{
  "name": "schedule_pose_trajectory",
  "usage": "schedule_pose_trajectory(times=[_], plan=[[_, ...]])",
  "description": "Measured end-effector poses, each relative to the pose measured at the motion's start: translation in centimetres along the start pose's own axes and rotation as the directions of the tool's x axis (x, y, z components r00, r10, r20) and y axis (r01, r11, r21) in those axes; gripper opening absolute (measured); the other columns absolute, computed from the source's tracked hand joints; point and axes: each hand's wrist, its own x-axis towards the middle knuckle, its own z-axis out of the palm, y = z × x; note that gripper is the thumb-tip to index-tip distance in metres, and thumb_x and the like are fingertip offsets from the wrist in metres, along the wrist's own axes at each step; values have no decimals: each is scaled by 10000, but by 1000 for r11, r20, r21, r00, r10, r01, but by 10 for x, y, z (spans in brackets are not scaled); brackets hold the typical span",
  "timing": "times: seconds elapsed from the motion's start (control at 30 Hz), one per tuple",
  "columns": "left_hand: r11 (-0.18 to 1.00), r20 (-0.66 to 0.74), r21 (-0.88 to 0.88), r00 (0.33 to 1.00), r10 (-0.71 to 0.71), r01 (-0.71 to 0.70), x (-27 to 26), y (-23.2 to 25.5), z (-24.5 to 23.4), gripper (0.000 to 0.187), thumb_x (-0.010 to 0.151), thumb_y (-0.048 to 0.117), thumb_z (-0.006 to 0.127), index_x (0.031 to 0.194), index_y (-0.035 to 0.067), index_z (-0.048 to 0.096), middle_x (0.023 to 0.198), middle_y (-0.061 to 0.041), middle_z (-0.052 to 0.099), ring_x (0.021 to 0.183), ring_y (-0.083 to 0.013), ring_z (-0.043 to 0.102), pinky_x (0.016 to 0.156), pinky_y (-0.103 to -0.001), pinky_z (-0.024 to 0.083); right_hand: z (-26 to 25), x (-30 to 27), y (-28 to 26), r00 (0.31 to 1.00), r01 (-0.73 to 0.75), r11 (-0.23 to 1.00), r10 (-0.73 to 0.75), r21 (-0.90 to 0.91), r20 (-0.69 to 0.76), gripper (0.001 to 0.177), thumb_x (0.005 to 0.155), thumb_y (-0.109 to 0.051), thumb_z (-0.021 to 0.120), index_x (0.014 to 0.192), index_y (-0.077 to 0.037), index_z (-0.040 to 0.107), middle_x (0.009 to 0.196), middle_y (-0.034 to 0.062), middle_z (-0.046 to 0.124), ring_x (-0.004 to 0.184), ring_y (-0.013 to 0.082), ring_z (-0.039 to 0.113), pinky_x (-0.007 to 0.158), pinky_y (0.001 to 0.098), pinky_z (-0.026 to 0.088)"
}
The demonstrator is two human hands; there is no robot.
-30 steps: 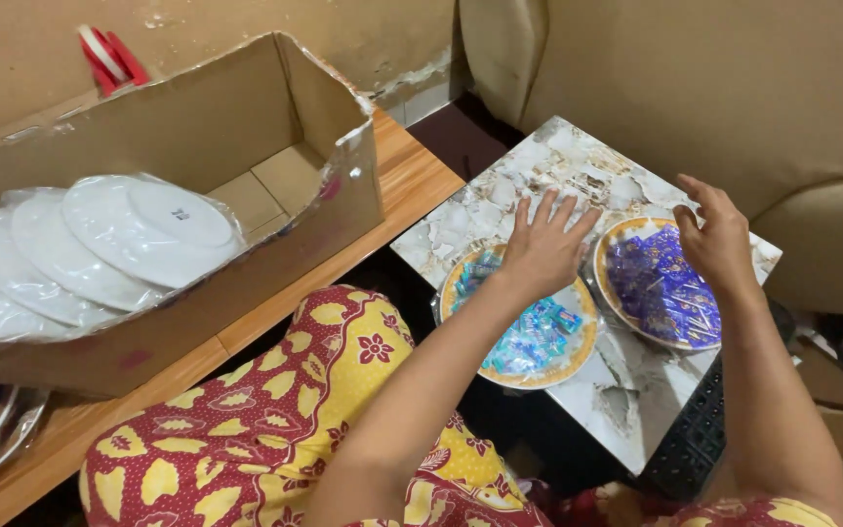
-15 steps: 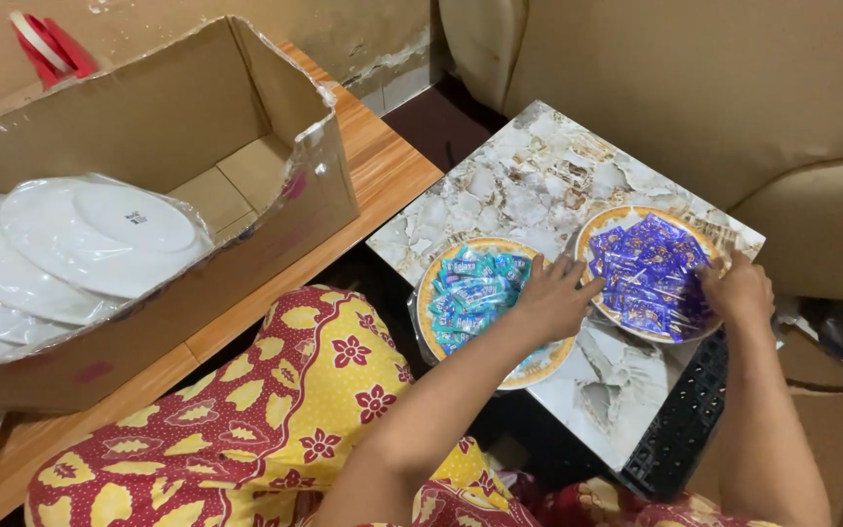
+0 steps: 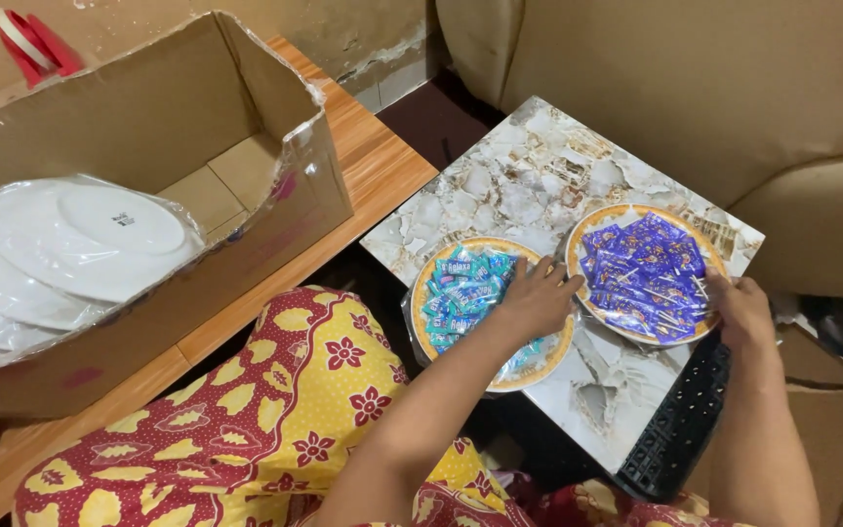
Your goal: Packing wrapped decorative plates into a cardboard box for storage or shipping.
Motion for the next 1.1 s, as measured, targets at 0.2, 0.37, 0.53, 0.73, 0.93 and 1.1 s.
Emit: schedule_pose_trajectory(times=[0.2,0.37,0.53,0.73,0.93,1.1], plan=[[997,88,-69,996,-20,26,-1,2,-9,555,957,352,561,1470,158,472,1554,-150,438,1502,-407,241,1153,-735,137,7,-29,-34,998,2,971,-16,238,57,321,1167,-283,517,1262,21,481,1038,96,597,816,120,620,685,264,544],[992,112,-121,994,-17,30,4,5,-16,704,950,527,478,1572,236,324,1650,-195,253,1537,-415,143,1153,-707,109,-4,-23,-35,976,196,920,-217,339,25,323,1173,-269,524,1282,30,470,1116,97,579,905,129,626,728,246,546],[965,22,-256,998,-50,54,25,18,-47,726,963,626,259,1608,294,237,1719,-173,14,1565,-374,-90,1181,-667,25,-13,-43,-81,951,301,901,-306,313,-33,328,1208,-305,535,1305,-3,453,1113,59,570,870,73,608,726,209,548],[916,-126,-366,966,-226,166,39,16,-98,681,992,562,271,1613,287,220,1715,-167,-132,1513,-390,-321,1090,-814,8,25,-75,-150,937,315,861,-350,401,17,288,1152,-334,550,1261,-70,507,1088,9,572,865,43,559,755,204,501],[913,-158,-253,917,-367,321,19,-8,-130,717,962,628,169,1614,331,169,1709,-168,-22,1529,-414,-178,1076,-827,-70,79,-103,-194,937,267,862,-337,430,94,264,1145,-307,497,1206,-54,452,1016,46,545,783,76,558,633,234,485],[941,-219,-228,928,-301,252,18,-18,-133,707,1031,641,242,1626,259,241,1679,-261,175,1562,-468,61,1062,-867,29,101,-118,-207,950,285,851,-312,441,-13,345,1054,-383,703,1153,-88,554,866,37,578,788,133,593,713,280,477]])
